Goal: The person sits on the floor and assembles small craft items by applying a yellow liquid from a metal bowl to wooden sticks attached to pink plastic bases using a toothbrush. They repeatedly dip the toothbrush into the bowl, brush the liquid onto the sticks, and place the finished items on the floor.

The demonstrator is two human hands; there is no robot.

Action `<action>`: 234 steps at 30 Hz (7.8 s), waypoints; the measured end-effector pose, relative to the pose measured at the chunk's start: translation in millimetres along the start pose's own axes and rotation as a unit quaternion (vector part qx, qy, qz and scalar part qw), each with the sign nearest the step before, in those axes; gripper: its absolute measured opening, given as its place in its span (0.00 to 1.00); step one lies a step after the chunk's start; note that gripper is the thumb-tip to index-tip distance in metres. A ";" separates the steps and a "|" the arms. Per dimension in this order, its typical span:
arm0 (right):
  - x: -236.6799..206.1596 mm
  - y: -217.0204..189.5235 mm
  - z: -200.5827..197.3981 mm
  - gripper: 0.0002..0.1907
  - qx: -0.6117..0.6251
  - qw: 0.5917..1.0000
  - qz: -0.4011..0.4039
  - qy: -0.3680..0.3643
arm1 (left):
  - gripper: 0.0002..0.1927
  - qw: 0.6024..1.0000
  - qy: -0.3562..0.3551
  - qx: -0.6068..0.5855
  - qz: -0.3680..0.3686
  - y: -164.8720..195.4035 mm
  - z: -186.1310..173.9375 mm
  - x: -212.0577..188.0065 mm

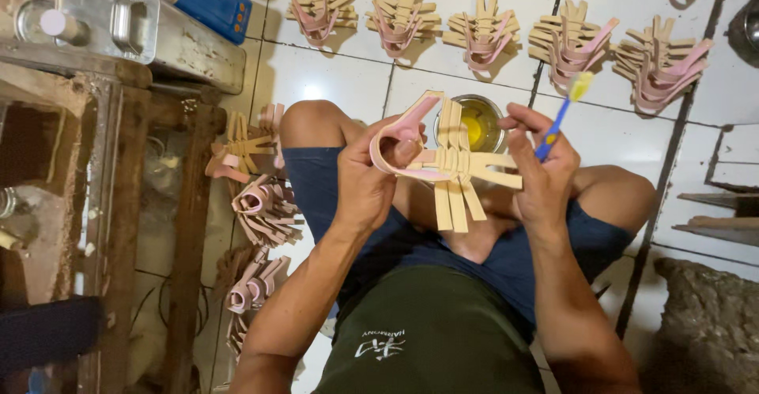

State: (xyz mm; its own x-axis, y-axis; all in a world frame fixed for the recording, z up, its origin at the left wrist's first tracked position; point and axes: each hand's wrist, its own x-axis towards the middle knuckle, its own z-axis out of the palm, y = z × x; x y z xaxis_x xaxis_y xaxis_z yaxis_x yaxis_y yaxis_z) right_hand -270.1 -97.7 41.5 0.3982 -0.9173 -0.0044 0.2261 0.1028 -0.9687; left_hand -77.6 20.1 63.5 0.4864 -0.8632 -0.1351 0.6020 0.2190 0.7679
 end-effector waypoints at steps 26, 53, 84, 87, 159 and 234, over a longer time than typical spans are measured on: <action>-1.2 -13.4 -14.4 0.09 0.165 0.980 0.110 0.008 | 0.15 0.766 -0.216 0.497 0.347 39.1 6.3 -13.7; 13.9 -51.6 -7.8 0.08 -0.240 0.921 0.016 -0.306 | 0.08 0.908 -0.224 0.240 -0.261 21.9 19.9 -13.1; -11.5 -54.4 11.2 0.05 -0.267 0.953 -0.109 -0.090 | 0.08 0.986 -0.047 0.106 -0.119 -0.5 31.5 -19.1; -12.0 -56.0 10.8 0.05 -0.249 0.955 -0.135 -0.086 | 0.08 0.987 -0.037 0.088 -0.131 -0.3 33.4 -22.3; -0.2 -13.0 -15.2 0.06 -0.047 0.984 0.157 -0.064 | 0.16 0.990 -0.030 0.072 -0.115 -27.4 19.5 -23.5; 13.1 -20.1 -25.8 0.12 0.214 0.974 0.068 -0.023 | 0.14 0.975 -0.045 -0.034 -0.213 -34.9 21.8 3.0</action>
State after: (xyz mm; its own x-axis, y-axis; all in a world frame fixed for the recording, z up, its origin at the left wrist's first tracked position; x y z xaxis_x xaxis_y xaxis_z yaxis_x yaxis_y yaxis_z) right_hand -292.4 -121.7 54.5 0.4867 -0.8672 -0.1051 0.5153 0.3821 -0.7671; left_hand -111.0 0.0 49.9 0.1277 -0.9180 -0.3753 0.7796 -0.1410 0.6102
